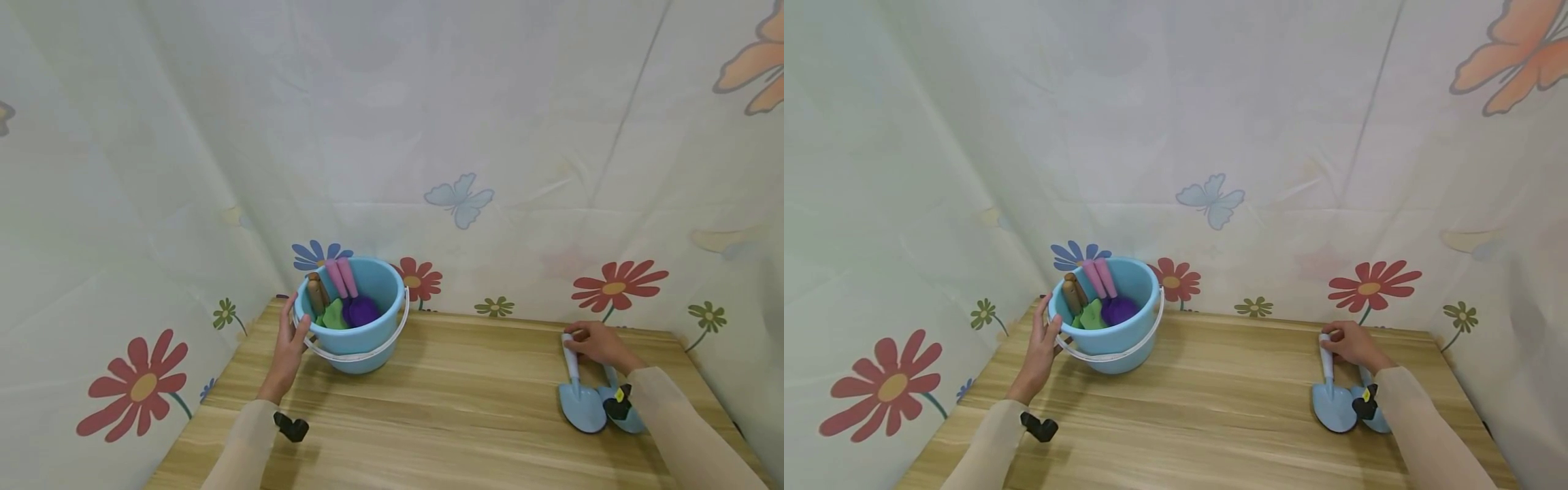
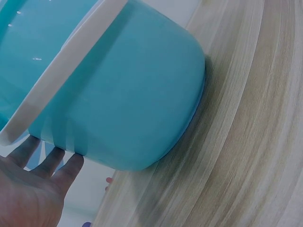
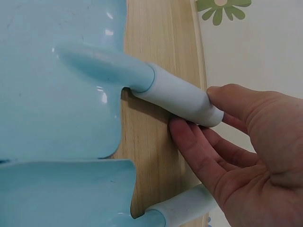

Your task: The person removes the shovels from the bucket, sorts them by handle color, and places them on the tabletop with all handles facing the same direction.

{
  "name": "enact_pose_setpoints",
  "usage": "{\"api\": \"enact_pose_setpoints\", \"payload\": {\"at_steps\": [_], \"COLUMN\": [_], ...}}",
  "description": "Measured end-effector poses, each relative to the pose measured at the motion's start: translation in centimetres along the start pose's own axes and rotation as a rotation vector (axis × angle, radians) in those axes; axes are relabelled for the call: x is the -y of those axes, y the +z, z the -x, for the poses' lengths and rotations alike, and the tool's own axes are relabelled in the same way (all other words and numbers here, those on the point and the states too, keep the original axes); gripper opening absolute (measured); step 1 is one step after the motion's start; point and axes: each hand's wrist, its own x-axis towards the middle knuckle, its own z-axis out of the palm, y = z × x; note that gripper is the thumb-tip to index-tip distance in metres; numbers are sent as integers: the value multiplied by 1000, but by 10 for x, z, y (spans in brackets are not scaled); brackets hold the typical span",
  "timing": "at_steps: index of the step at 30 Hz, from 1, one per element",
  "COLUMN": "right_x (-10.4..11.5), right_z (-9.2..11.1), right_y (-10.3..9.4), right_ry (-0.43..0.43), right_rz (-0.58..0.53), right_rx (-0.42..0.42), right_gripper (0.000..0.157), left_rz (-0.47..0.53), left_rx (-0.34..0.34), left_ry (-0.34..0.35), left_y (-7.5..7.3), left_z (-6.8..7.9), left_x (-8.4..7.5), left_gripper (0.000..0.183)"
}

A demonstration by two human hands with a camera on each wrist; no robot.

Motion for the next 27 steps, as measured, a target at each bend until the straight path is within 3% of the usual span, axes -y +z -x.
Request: {"api": "enact_pose_setpoints", "payload": {"at_steps": [18, 27], "right_x": [-1, 6], "right_z": [0, 4], "right_y": [1, -8], "right_ry": [12, -2], "right_rz": [-7, 17], "right_rx": [11, 31], "right_gripper": [45, 46], "left_rz": [4, -1], "left_rx": [-4, -5], "left_ry": [-2, 12], "left_y": [0, 0], "left_z": [1, 1], "left_x": [0, 0], "left_gripper": [63, 60]}}
